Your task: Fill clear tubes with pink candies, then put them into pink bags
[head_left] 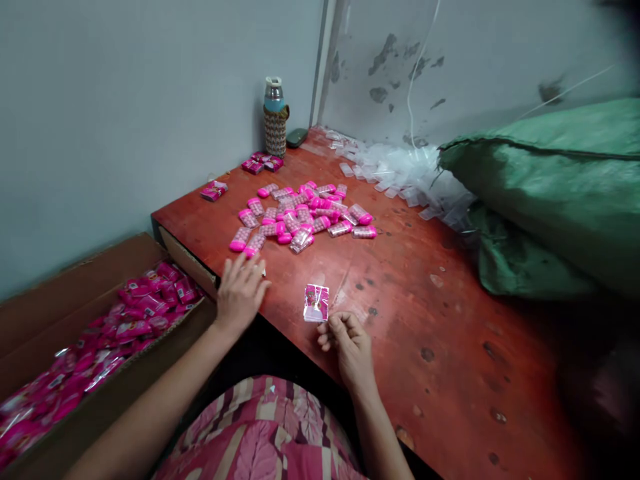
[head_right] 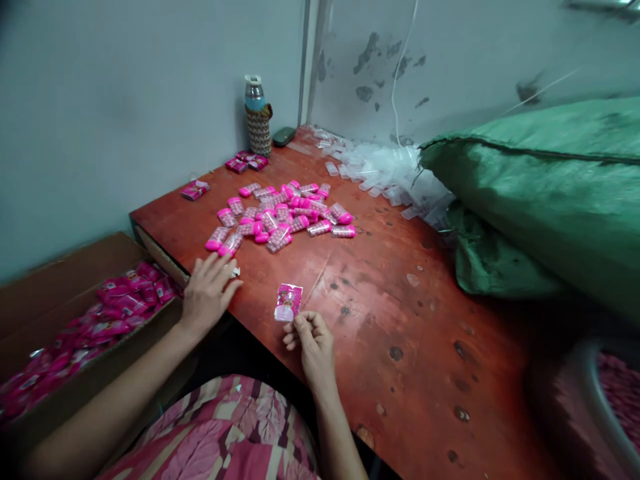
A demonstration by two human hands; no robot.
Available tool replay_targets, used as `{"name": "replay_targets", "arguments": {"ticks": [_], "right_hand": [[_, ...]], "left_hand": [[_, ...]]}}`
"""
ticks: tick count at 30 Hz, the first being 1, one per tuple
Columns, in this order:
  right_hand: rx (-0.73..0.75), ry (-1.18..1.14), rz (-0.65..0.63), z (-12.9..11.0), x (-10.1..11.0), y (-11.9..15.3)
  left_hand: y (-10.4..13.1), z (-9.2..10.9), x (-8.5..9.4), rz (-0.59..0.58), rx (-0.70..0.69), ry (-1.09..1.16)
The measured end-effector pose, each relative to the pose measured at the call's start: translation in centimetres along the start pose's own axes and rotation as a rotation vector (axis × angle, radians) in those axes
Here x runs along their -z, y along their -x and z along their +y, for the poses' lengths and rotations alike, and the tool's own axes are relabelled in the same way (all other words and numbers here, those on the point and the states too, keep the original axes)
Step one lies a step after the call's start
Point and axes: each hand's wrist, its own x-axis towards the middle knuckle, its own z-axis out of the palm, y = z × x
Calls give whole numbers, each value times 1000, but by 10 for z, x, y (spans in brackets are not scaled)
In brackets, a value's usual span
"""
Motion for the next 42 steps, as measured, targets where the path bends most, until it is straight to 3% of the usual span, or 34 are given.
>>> {"name": "replay_targets", "arguments": {"ticks": [3,7,11,17,21,26,32,36,38,40,42], "right_hand": [[-2,-11,5,0,1,1],[15,-1,26,-1,6,5],[9,19,52,-4,10,4],[91,133,93,-18,5,-8],[114,134,109,-19,1,-10],[166,68,117,-13,-5,-17],[193,24,115,-18,-5,-24],[95,128,100,-20,7,-23],[45,200,62,-21,11,-24],[-9,253,-6,-20,14,-27],[-41,234,-51,-19,16,-30]], "left_hand": [[5,45,-11,-156,-215,160],[9,74,-36,-262,-201,216],[9,71,-47,-222,-175,259],[9,72,-50,-184,-154,339],[12,69,-47,-119,-157,414],[17,66,-41,42,-280,528],[20,78,-30,25,-270,622],[25,85,-28,24,-250,560],[27,83,-35,79,-225,499],[28,77,-46,183,-280,426],[29,73,-56,198,-356,323]]}}
